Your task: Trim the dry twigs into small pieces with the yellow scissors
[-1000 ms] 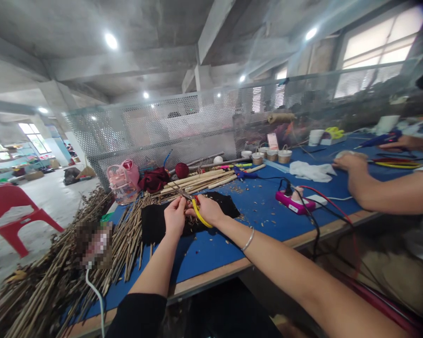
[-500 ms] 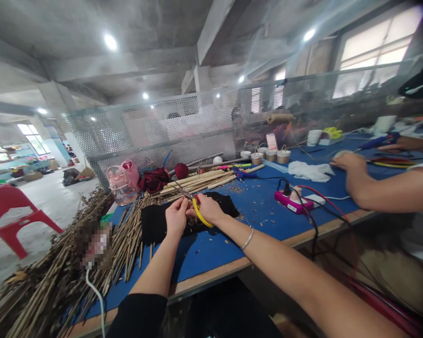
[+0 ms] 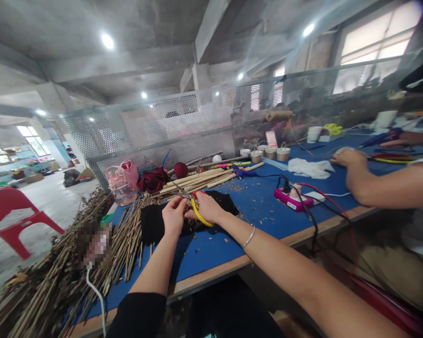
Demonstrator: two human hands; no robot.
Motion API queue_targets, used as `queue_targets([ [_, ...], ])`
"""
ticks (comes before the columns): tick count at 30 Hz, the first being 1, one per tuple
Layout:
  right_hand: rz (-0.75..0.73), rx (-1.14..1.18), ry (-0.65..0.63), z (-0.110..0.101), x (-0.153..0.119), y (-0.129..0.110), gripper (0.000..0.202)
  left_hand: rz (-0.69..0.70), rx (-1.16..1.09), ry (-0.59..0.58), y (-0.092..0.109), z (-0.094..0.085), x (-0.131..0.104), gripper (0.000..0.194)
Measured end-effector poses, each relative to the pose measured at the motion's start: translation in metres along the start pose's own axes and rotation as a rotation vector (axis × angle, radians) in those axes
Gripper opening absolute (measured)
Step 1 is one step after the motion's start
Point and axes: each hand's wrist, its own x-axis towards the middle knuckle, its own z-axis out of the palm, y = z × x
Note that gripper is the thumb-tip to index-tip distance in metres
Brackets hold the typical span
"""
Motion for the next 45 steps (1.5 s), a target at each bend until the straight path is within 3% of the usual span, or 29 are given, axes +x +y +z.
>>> queue_targets([
  [14, -0.002, 0.015, 0.078, 0.007, 0.0, -0.002, 0.063, 0.026, -0.019, 0.005, -0.003, 0.001, -0.002, 0.031],
  [22, 0.014, 0.055, 0.033, -0.003, 0.001, 0.0, 0.061, 0.029, 0.041, -0.117, 0.003, -0.002, -0.001, 0.038],
  [29, 0.006, 0.022, 0.039, 0.0, -0.001, -0.002, 0.063, 0.048, 0.12, -0.057, 0.002, -0.003, 0.0, 0.035],
  [36, 0.138, -0.016, -0.051, 0.001, -0.002, -0.001, 0.06, 0.048, 0.152, -0.039, -0.002, -0.004, 0.002, 0.037],
  [45, 0.102, -0.045, -0.05, -0.001, -0.001, -0.002, 0.063, 0.046, 0.168, 0.013, -0.005, -0.007, 0.006, 0.034],
])
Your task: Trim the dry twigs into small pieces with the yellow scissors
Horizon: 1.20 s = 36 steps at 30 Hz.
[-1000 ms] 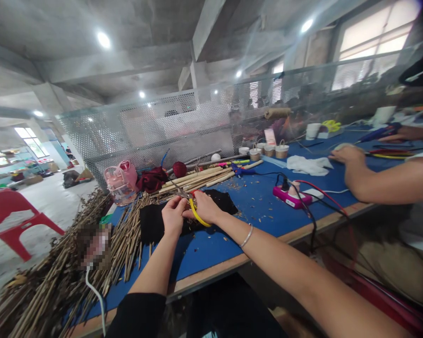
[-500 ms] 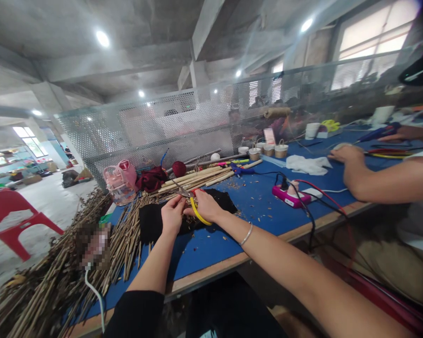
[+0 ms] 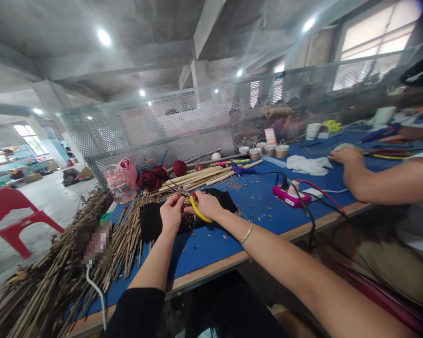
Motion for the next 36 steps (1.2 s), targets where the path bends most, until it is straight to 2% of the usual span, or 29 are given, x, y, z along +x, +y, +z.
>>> queue_targets([
  [3, -0.027, 0.046, -0.002, -0.001, -0.001, 0.0, 0.068, 0.032, 0.045, -0.035, -0.002, -0.001, 0.001, 0.031],
  [8, 0.022, 0.036, -0.029, 0.0, 0.0, 0.002, 0.063, 0.077, 0.091, -0.029, -0.003, -0.002, 0.001, 0.027],
  [13, 0.068, 0.023, -0.037, 0.001, 0.002, 0.004, 0.062, 0.025, 0.07, -0.009, -0.005, -0.001, 0.003, 0.031],
  [18, 0.063, 0.012, -0.05, 0.002, 0.002, 0.005, 0.058, -0.027, 0.039, -0.048, -0.007, -0.002, 0.004, 0.035],
  [21, 0.079, -0.032, -0.036, 0.004, 0.003, 0.004, 0.06, -0.051, 0.033, -0.018, -0.007, -0.001, 0.004, 0.036],
  [26, 0.015, -0.008, -0.047, 0.003, 0.001, 0.002, 0.065, -0.038, 0.006, 0.008, -0.007, 0.0, 0.003, 0.035],
  [31, 0.024, 0.036, -0.05, 0.003, -0.001, 0.001, 0.059, -0.008, -0.019, -0.009, -0.006, 0.0, 0.003, 0.033],
  [36, 0.042, 0.068, -0.01, 0.009, 0.002, 0.005, 0.053, -0.02, -0.168, -0.094, -0.012, 0.002, 0.004, 0.041],
])
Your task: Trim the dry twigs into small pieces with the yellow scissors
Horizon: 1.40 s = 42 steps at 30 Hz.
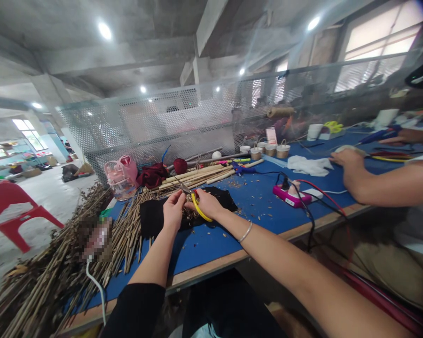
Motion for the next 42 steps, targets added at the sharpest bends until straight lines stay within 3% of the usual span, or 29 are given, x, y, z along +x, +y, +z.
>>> queue_targets([
  [8, -0.068, -0.039, 0.05, -0.003, -0.002, 0.0, 0.06, -0.066, 0.006, 0.019, -0.005, -0.001, 0.002, 0.038],
  [14, 0.029, -0.045, -0.025, -0.002, -0.002, -0.003, 0.057, -0.043, 0.047, 0.037, 0.006, 0.004, -0.007, 0.033],
  [20, 0.023, -0.079, -0.019, 0.002, -0.002, -0.005, 0.058, -0.05, 0.045, 0.102, 0.004, 0.0, -0.01, 0.032],
  [27, 0.043, -0.121, -0.005, 0.006, -0.005, -0.003, 0.058, -0.11, -0.008, 0.036, -0.007, -0.007, -0.006, 0.037],
  [33, -0.059, -0.132, 0.089, 0.004, -0.006, -0.001, 0.063, -0.122, -0.045, -0.031, -0.003, -0.002, -0.011, 0.04],
  [42, 0.056, -0.133, 0.014, 0.006, -0.004, -0.002, 0.066, -0.111, -0.009, 0.03, -0.004, -0.005, -0.008, 0.04],
])
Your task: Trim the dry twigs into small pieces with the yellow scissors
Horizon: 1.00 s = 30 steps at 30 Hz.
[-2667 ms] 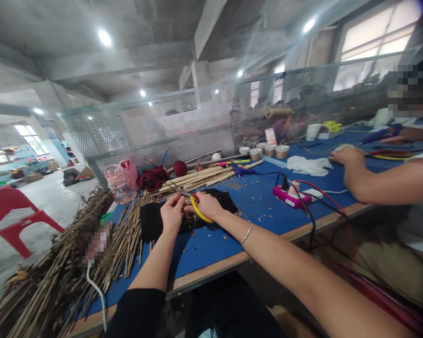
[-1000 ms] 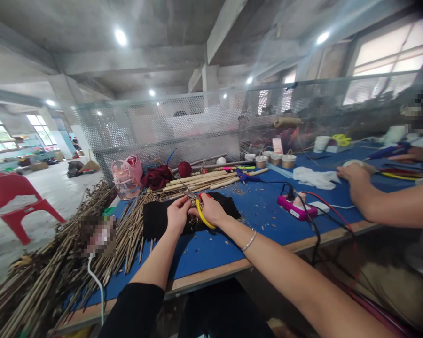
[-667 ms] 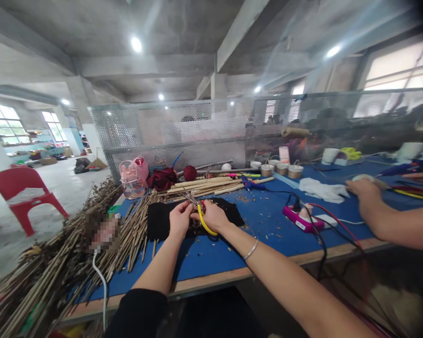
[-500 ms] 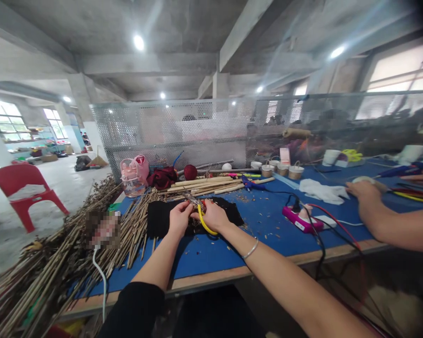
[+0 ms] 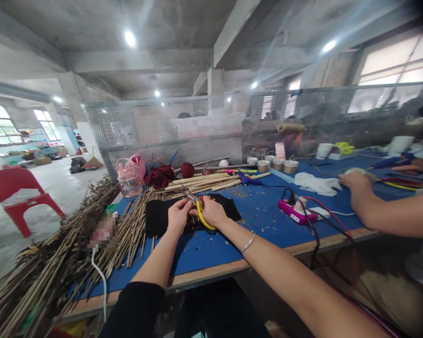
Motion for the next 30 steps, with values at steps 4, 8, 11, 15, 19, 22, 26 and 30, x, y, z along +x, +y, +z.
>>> queue_targets([
  [4, 0.009, 0.002, -0.025, -0.0012, -0.0003, -0.0023, 0.067, -0.014, -0.004, 0.012, 0.0027, -0.0005, -0.0004, 0.041],
  [8, 0.021, -0.005, -0.066, -0.0046, 0.0001, -0.0026, 0.063, -0.031, -0.015, -0.002, 0.0035, -0.0008, -0.0001, 0.044],
  [11, 0.031, -0.018, -0.062, -0.0071, 0.0002, -0.0027, 0.061, -0.031, -0.002, -0.001, 0.003, -0.001, 0.0006, 0.043],
  [15, 0.029, -0.051, -0.051, -0.0081, -0.0011, -0.0046, 0.064, -0.02, 0.027, 0.026, 0.003, -0.0007, 0.0006, 0.042],
  [19, -0.03, -0.028, -0.031, -0.0069, -0.0032, -0.0063, 0.068, 0.0, 0.059, 0.046, 0.0017, -0.0012, 0.0, 0.041],
  [22, -0.081, -0.008, 0.0, -0.0066, -0.0039, -0.006, 0.068, 0.019, 0.093, 0.018, -0.0007, -0.0019, 0.0, 0.04],
  [26, -0.082, 0.006, -0.023, -0.0067, -0.0037, -0.0047, 0.069, 0.058, 0.149, 0.009, -0.0025, -0.0024, 0.0007, 0.036],
  [30, -0.024, 0.04, -0.074, -0.0058, -0.0029, -0.0046, 0.066, 0.108, 0.205, 0.039, -0.0005, -0.0033, 0.0016, 0.034],
])
